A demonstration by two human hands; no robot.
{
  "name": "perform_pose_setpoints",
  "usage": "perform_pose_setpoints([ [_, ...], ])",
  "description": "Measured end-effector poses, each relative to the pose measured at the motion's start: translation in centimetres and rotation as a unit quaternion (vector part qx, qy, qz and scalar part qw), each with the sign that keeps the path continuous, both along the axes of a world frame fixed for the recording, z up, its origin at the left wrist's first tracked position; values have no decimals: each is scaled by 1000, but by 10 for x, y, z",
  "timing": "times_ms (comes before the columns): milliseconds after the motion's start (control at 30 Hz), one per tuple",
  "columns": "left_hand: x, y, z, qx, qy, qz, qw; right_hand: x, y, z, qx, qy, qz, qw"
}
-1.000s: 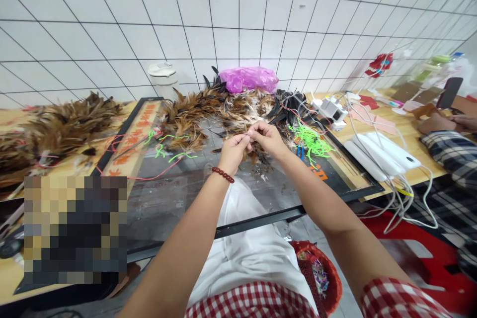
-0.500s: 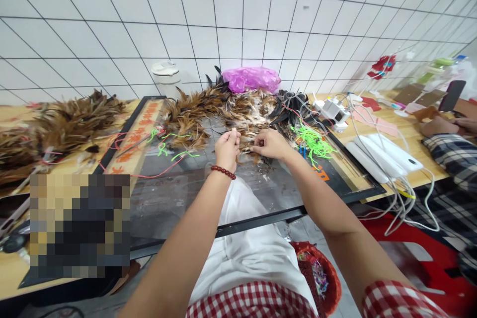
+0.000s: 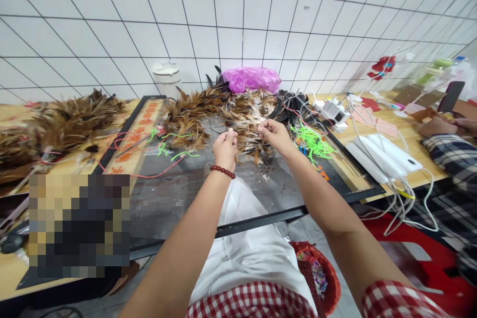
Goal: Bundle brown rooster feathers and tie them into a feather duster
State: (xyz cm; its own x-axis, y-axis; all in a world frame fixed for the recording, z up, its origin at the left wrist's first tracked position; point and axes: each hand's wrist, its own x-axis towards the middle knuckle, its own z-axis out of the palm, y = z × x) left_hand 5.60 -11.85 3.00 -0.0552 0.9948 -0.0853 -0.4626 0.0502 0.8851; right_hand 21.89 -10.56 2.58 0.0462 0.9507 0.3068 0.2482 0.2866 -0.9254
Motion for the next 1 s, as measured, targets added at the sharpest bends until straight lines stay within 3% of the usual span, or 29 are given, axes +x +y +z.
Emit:
perform_pose_setpoints([
  [133, 0, 2, -3, 0, 0, 5, 1000, -3, -4, 4, -36, 69, 47, 996],
  [267, 0, 4, -5, 3, -6, 12, 1000, -1, -6, 5, -74, 53, 102, 991],
  [433, 0, 4, -6, -8, -4, 19, 1000, 3, -1, -7, -29, -147, -19, 988],
  [533, 0, 5, -6, -7, -6, 20, 1000, 3, -1, -12, 11, -278, -29, 960],
  [633, 0, 5, -5, -8, -7, 20, 1000, 3, -2, -11, 46, -336, -31, 940],
  [833, 1, 1, -2, -7, -8, 24, 1000, 2, -2, -7, 77, -219, -83, 969],
  [1000, 1, 3, -4, 10, 15, 25, 1000, 6, -1, -1, 166, -220, -68, 959],
])
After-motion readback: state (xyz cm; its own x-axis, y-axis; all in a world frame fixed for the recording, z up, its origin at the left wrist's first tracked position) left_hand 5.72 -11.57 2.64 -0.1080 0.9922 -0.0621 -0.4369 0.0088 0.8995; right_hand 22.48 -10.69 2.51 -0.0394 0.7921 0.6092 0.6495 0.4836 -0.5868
